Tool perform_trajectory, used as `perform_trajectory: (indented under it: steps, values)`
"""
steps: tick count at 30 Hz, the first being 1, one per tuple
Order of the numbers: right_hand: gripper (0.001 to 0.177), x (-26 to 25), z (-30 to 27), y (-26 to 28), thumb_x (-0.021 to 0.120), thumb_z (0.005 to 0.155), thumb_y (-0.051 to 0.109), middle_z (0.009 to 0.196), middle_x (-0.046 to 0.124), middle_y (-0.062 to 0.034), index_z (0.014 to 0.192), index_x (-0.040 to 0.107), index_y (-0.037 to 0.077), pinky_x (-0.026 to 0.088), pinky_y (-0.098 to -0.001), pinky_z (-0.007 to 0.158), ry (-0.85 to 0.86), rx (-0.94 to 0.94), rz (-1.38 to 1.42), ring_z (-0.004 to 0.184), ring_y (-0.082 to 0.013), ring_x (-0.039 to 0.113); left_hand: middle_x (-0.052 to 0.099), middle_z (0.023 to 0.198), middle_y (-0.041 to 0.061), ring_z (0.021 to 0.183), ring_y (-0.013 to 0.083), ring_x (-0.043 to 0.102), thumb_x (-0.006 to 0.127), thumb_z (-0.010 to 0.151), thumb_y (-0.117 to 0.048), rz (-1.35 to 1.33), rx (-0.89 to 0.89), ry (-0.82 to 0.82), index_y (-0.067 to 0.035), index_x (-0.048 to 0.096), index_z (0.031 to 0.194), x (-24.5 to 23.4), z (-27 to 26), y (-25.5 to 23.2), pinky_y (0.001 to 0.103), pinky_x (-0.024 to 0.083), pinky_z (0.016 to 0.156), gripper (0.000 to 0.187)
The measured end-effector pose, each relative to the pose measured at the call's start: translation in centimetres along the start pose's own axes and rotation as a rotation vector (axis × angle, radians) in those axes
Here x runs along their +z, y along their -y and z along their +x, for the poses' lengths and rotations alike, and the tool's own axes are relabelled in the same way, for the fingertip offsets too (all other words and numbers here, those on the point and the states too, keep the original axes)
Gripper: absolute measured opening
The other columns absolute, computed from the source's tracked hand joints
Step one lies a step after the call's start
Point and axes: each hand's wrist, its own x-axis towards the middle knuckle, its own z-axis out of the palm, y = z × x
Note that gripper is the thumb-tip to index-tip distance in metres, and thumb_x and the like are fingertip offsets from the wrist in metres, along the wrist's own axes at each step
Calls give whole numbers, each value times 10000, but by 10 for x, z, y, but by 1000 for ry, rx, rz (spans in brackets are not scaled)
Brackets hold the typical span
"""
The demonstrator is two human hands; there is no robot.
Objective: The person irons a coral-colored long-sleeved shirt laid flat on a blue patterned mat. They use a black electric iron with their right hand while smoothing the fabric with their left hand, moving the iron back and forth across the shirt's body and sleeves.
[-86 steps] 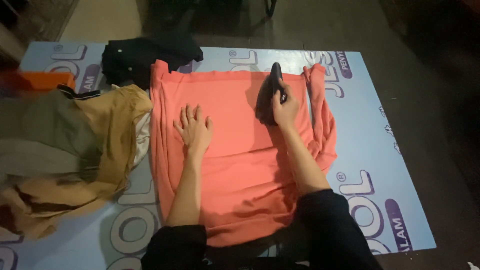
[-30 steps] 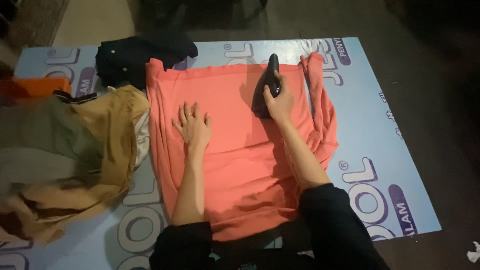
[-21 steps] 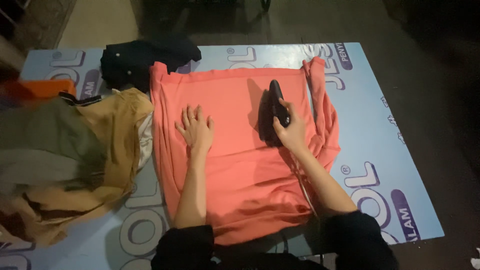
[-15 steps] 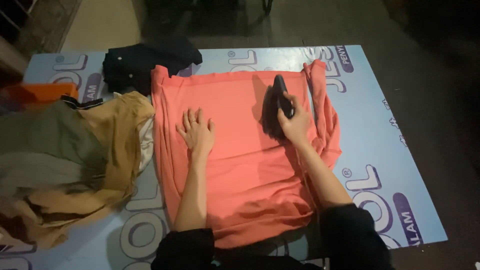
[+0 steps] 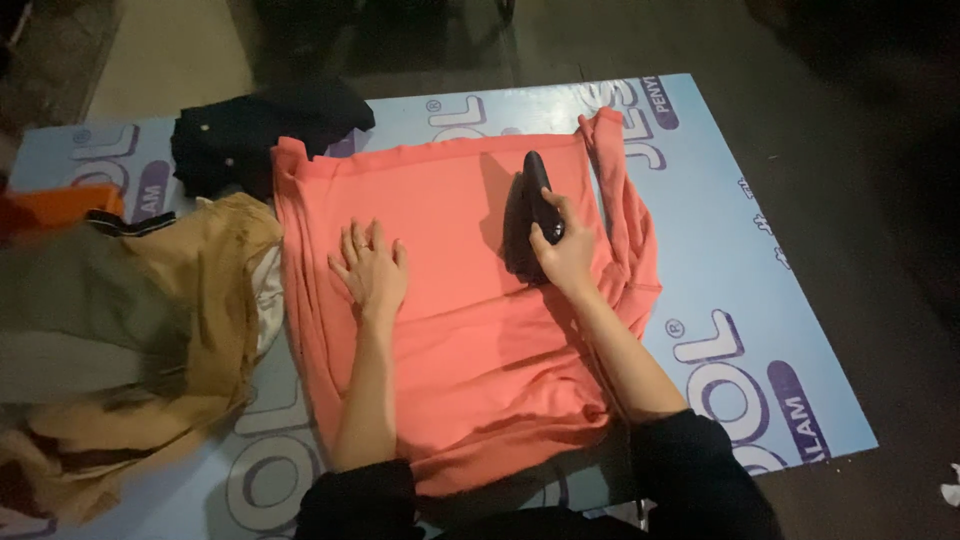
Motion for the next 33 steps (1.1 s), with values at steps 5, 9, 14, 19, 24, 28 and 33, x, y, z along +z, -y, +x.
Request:
perform_trajectory:
  steps: [5, 9, 14, 19, 24, 28, 33]
  values:
    - [517, 6, 14, 2, 758, 781, 190, 761, 715, -93, 1281, 699, 306, 526, -323, 567, -22, 2, 34, 655, -266, 700, 417, 1598, 145, 1536, 305, 276, 466, 1028, -459, 13, -5, -35, -169, 520, 1482, 1, -1, -3, 678, 208, 1149, 541]
    - [493, 25, 40, -4, 754, 807, 214, 696, 700, -82, 1287, 689, 301, 529, -343, 527, -55, -54, 20, 608, -269, 703, 390, 1604, 170, 1536, 327, 263, 469, 1028, -462, 1, 14, -24, -136, 511, 1481, 14, 2, 5, 714, 195, 1135, 560]
    - [498, 36, 46, -13, 756, 807, 172, 670, 677, -76, 1291, 688, 268, 514, -308, 512, -56, -43, 73, 594, -241, 685, 434, 1557, 192, 1507, 355, 319, 487, 1032, -444, 0, 37, -84, -129, 530, 1456, 17, 1, 6, 714, 197, 1123, 530]
    - [522, 19, 19, 2, 743, 823, 180, 700, 656, -104, 1330, 668, 277, 490, -334, 531, 29, -31, 79, 629, -248, 661, 432, 1579, 170, 1526, 319, 296, 478, 1025, -460, 11, 24, -84, -151, 525, 1464, 16, 2, 6, 675, 185, 1135, 539]
    - [515, 7, 2, 2, 753, 815, 177, 758, 690, -148, 1314, 672, 278, 508, -390, 548, 99, -40, 28, 663, -333, 687, 390, 1618, 170, 1545, 335, 253, 469, 1029, -461, -3, -12, -40, -172, 491, 1501, 17, 4, 5, 703, 149, 1145, 554]
    - [481, 19, 22, -8, 752, 807, 153, 776, 700, -156, 1266, 702, 290, 505, -379, 571, 41, -52, 41, 672, -333, 682, 411, 1607, 157, 1542, 318, 269, 496, 1013, -444, 0, -25, -52, -170, 519, 1483, 13, 2, 1, 693, 166, 1147, 544]
    - [449, 45, 61, -21, 762, 798, 224, 734, 699, -110, 1236, 708, 305, 539, -343, 591, -94, -87, -14, 676, -295, 713, 385, 1622, 149, 1542, 319, 253, 497, 1021, -438, -16, -19, -43, -159, 520, 1482, 12, 1, 1, 693, 161, 1152, 540]
